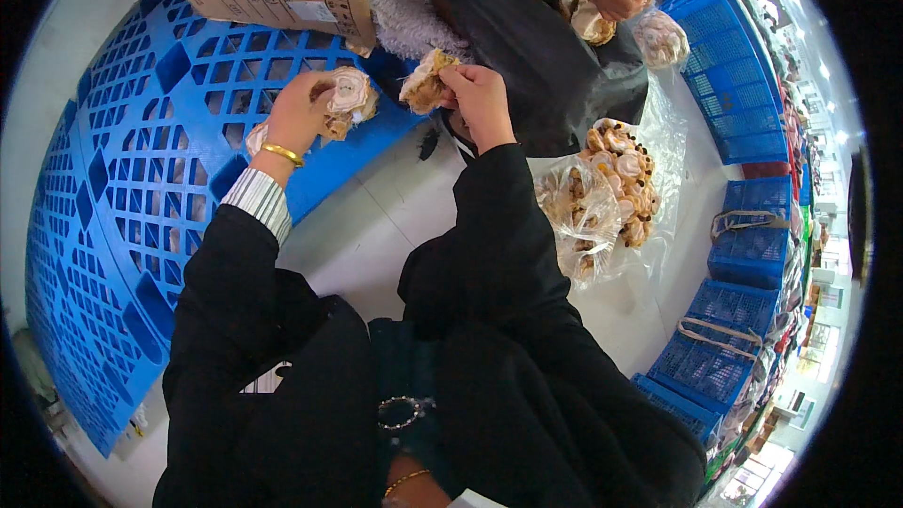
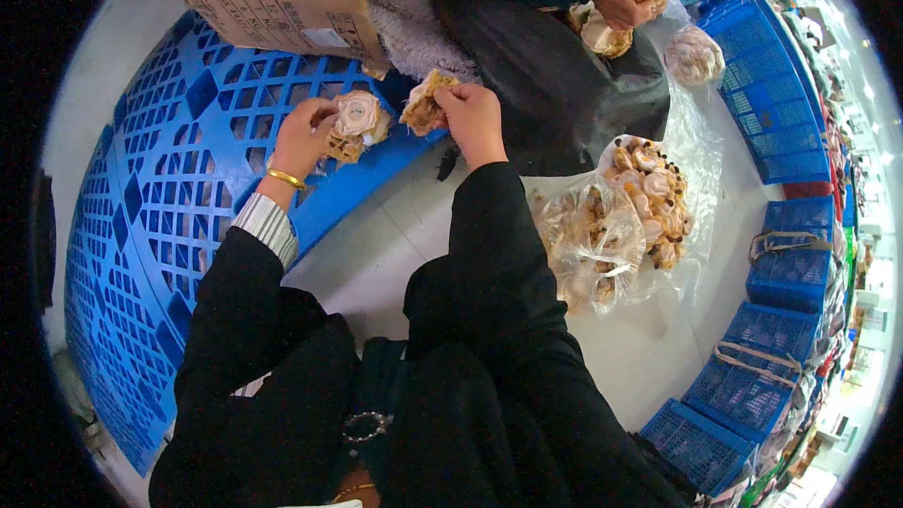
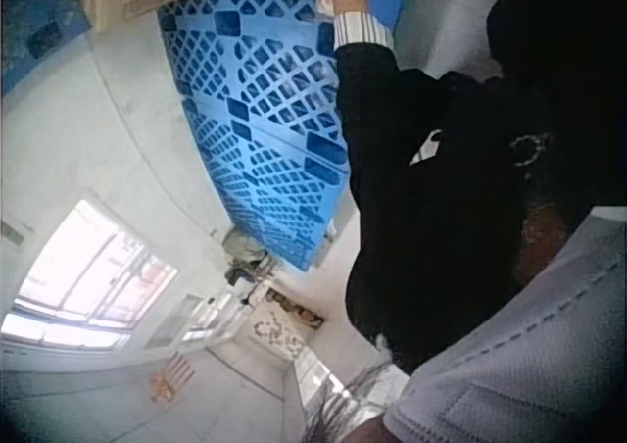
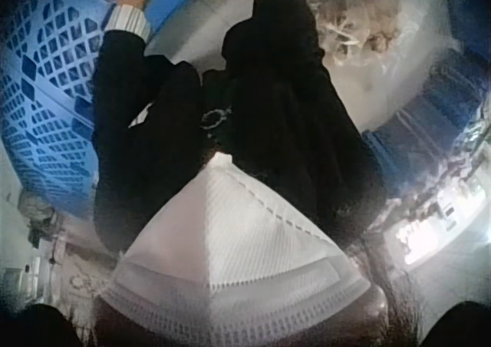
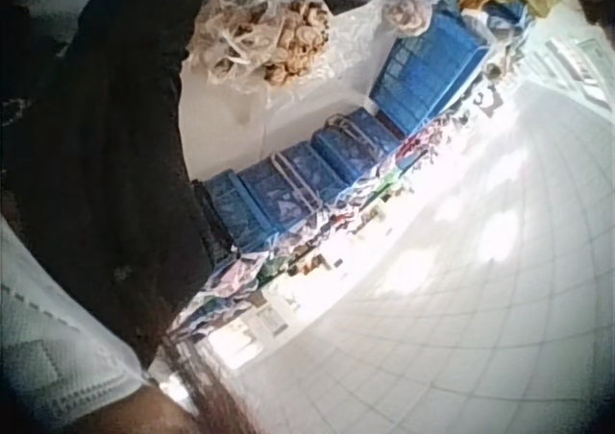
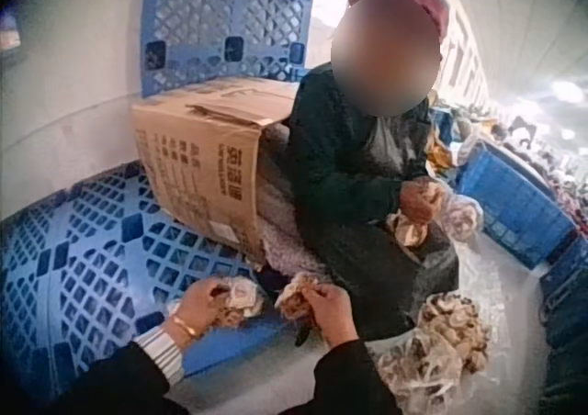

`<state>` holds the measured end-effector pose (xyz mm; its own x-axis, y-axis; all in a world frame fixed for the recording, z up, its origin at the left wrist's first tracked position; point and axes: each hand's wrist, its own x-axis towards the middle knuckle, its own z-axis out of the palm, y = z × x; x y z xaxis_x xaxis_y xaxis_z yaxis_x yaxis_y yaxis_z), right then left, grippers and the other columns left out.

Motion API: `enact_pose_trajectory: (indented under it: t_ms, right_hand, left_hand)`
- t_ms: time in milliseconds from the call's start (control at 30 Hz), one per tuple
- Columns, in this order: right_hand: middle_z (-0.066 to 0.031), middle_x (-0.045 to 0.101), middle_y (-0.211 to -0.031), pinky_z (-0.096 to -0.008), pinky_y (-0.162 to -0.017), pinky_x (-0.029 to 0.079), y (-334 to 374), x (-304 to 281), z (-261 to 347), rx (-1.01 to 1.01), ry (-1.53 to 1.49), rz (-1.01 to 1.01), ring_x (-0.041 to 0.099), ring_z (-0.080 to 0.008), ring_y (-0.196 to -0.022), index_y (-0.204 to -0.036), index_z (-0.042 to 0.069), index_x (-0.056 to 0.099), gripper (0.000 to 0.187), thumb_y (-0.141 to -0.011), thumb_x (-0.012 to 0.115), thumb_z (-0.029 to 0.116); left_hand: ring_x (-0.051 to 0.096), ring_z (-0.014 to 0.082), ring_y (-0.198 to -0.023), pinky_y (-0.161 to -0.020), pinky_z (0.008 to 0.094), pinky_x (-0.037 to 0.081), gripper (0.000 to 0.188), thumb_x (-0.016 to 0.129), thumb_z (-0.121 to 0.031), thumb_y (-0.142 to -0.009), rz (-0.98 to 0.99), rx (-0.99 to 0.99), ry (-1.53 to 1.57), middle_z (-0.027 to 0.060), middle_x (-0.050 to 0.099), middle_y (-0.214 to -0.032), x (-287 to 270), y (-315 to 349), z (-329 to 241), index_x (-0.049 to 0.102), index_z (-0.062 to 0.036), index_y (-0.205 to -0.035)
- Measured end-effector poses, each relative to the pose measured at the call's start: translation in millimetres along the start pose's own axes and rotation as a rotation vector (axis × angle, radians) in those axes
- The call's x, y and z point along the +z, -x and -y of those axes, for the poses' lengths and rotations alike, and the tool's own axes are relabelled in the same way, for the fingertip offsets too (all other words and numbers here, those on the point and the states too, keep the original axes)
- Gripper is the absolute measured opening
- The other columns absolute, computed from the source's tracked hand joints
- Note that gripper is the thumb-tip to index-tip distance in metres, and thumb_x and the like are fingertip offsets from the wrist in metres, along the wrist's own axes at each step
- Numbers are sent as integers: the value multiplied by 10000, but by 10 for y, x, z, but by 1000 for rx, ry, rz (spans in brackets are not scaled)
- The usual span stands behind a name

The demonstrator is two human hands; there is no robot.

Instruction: The person sits on the floor and peels the outer layers off several dried mushrooms by hand, placing the peeled pieces into a plastic bag. Another person works nearby doing the same task.

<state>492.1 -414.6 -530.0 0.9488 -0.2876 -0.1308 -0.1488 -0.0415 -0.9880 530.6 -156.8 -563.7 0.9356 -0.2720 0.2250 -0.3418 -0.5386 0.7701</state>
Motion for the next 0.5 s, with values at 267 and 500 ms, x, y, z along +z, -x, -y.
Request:
enact_pose_trajectory:
  t_ms: [267, 500]
  right_hand:
    - [1, 542, -574, -206, -451, 378, 33, -59, -23, 37, -21, -85, 492, -60, -487, -719, -28, 619, 203, -818, 611, 149]
    - [-6, 540, -586, -196, -445, 389, -47, -60, -247, 49, 85, -9, 499, -68, -481, -744, -13, 614, 185, -820, 620, 156]
  left_hand:
    - [584, 318, -867, -759, 391, 474, 298, 658, -293, -776, -93, -226, -324, 160, 594, -932, 229, -69, 497, 608, -35, -917]
    - [557, 331, -970, -799, 415, 479, 360, 687, -329, -718, -120, -372, -586, 146, 561, -1009, 593, -317, 727, 622, -62, -950]
